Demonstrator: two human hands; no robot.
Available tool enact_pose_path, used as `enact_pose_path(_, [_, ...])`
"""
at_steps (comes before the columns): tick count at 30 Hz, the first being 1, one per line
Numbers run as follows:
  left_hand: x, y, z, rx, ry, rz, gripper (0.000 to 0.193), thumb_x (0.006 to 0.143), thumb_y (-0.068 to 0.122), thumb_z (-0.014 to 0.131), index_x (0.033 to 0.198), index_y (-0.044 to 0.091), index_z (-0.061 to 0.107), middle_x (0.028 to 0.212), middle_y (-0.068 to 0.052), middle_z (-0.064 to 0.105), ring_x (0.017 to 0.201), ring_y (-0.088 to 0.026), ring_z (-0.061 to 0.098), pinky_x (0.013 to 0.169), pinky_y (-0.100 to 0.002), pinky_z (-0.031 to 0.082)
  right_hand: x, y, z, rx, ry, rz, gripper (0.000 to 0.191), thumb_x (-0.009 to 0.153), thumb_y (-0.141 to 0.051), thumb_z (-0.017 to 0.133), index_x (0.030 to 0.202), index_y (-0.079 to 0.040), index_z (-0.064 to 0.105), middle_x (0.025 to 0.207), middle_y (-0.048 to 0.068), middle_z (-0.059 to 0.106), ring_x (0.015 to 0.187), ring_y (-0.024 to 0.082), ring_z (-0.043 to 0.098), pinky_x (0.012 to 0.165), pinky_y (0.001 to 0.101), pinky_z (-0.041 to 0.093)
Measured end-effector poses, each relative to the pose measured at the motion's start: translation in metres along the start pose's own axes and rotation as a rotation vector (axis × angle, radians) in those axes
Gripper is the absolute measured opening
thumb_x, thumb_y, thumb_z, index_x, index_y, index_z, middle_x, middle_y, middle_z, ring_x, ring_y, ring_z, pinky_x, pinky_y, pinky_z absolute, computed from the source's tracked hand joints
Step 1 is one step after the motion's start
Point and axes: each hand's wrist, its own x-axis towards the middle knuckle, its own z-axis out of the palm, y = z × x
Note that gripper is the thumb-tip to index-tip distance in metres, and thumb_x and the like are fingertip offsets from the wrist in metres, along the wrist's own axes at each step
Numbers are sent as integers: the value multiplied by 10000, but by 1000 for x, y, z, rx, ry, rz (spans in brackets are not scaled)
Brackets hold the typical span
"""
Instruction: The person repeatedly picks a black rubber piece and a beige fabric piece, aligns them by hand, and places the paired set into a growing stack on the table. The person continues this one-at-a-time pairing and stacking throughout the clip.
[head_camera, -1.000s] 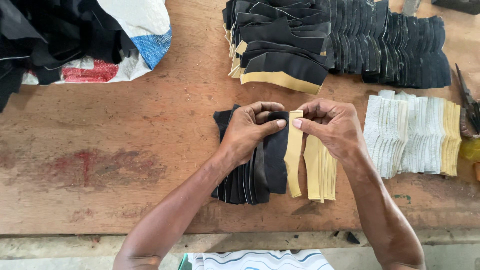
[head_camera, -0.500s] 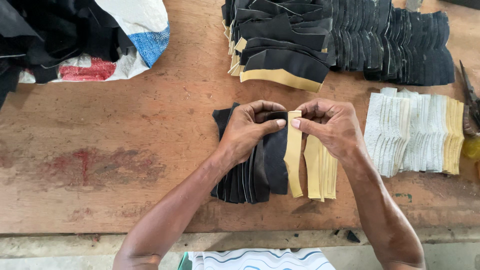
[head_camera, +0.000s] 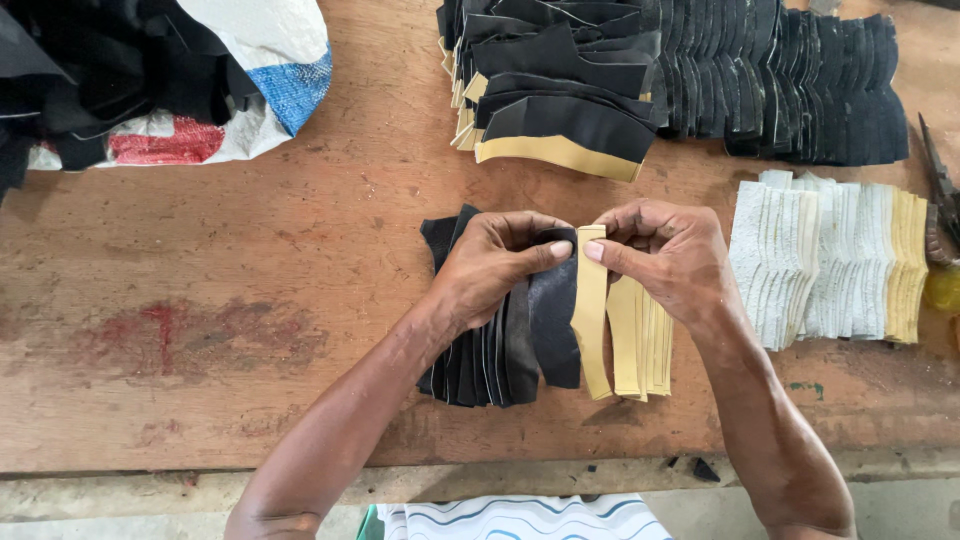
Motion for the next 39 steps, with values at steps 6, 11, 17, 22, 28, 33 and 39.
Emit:
enact_pose_path(6, [-1, 4, 0, 43, -4, -77, 280, 919, 132, 733, 1150, -26, 730, 988, -107, 767, 867, -131, 722, 778, -274, 620, -1, 0, 1, 16, -5, -13, 209, 839, -118, 826, 1000, -4, 757, 851, 85, 773, 734, 101, 739, 647, 220, 625])
enact_pose_path(11, [-2, 5, 3, 165, -15, 37, 269, 935, 156, 747, 1139, -20, 750, 981, -73, 765, 878, -96, 696, 786, -254, 595, -1, -1, 0, 32, -20, -8, 201, 847, -108, 821, 1002, 2, 756, 855, 80, 768, 745, 97, 732, 657, 215, 620])
enact_pose_path(17, [-4, 5, 4, 302, -2, 92, 235, 929, 169, 750, 1096, 6, 770, 927, -42, 765, 830, -75, 685, 737, -236, 590, -1, -4, 1, -4, -11, -9, 156, 871, -115, 811, 969, -1, 770, 828, 62, 767, 729, 85, 722, 658, 205, 613])
enact_pose_path(22, [-5, 5, 4, 409, 44, 124, 207, 930, 151, 743, 1082, 18, 788, 890, -43, 763, 787, -73, 668, 701, -233, 576, -7, -14, 13, -190, 30, -85, 148, 872, -114, 795, 970, -5, 783, 824, 58, 774, 696, 82, 716, 594, 210, 600])
enact_pose_path(28, [-6, 5, 5, 287, 11, 159, 202, 938, 119, 739, 1111, 16, 760, 941, -36, 762, 835, -71, 681, 744, -226, 593, -9, -17, 11, -6, 36, -63, 166, 922, -101, 744, 1059, -7, 748, 907, 79, 775, 786, 81, 734, 697, 203, 624])
enact_pose_path(33, [-5, 4, 6, 248, 10, 130, 208, 933, 94, 741, 1118, 2, 764, 962, -51, 768, 856, -81, 687, 766, -232, 598, -9, -7, 9, 39, 32, -97, 153, 953, -76, 729, 1080, 5, 706, 937, 92, 762, 823, 79, 713, 712, 198, 602])
enact_pose_path(39, [-2, 0, 1, 300, 34, 124, 212, 915, 110, 755, 1098, 4, 766, 922, -45, 772, 822, -74, 704, 739, -233, 607, -9, -5, 16, -32, 48, -143, 116, 960, -76, 726, 1049, -2, 715, 917, 61, 749, 802, 59, 696, 680, 177, 592])
